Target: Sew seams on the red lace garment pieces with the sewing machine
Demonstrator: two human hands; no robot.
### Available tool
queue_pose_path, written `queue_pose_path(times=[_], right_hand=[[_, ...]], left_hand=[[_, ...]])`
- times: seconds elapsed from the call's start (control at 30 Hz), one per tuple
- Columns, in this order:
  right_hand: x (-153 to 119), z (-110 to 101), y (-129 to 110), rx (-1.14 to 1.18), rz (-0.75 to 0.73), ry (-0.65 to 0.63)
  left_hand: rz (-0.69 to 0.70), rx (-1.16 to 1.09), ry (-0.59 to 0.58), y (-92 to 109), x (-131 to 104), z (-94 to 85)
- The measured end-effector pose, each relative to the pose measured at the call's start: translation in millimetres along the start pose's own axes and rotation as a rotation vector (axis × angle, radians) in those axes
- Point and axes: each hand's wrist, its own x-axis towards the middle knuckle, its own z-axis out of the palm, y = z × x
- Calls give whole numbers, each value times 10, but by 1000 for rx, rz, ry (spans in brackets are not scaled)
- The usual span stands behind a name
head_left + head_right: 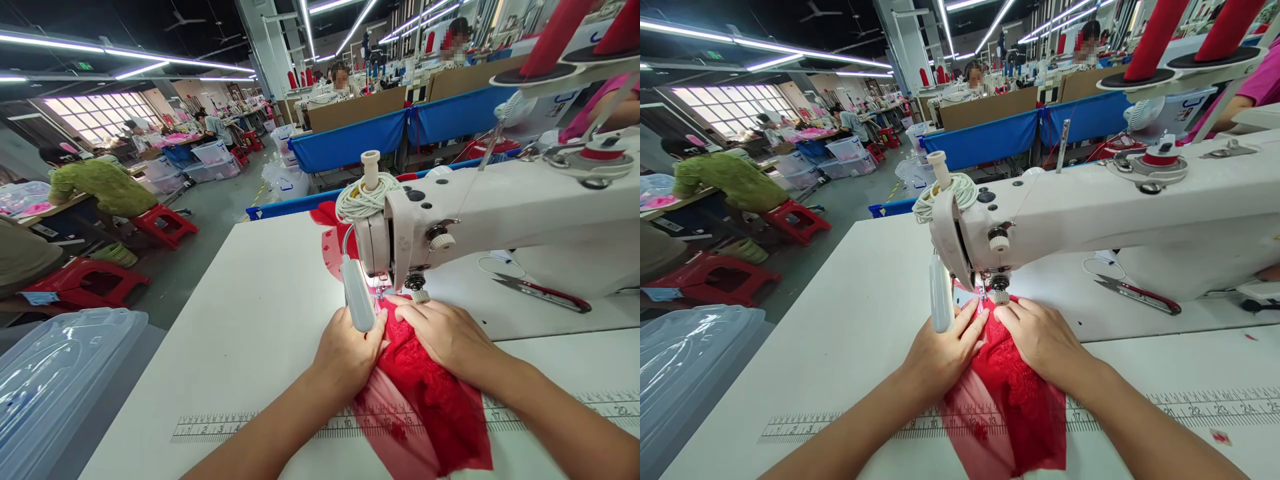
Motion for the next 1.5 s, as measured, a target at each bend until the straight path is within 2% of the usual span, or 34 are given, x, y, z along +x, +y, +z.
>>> queue_pose_path(times=[0.4, 0.6, 0.7, 0.87, 1.03, 1.17, 1.33, 1.5], right_hand=[[37, -7, 37, -16, -16, 14], [71, -31, 74, 104, -55, 11], [59, -39, 101, 166, -78, 76], [-27, -85, 105, 179, -154, 62], [-77, -117, 102, 110, -289, 116], [-93, -95, 140, 81, -349, 151], [-114, -50, 149, 64, -337, 162], [-114, 3, 133, 103, -285, 237]], left_hand=[[-30, -111, -96, -31, -22, -34], [-34, -137, -3, -48, 6, -76], [32, -165, 56, -66, 44, -130], [181, -269, -39, -66, 45, -181], [103, -266, -40, -32, 51, -220], [109, -247, -53, -6, 50, -255], [92, -170, 35, 29, 0, -245], [66, -129, 37, 58, -48, -216]])
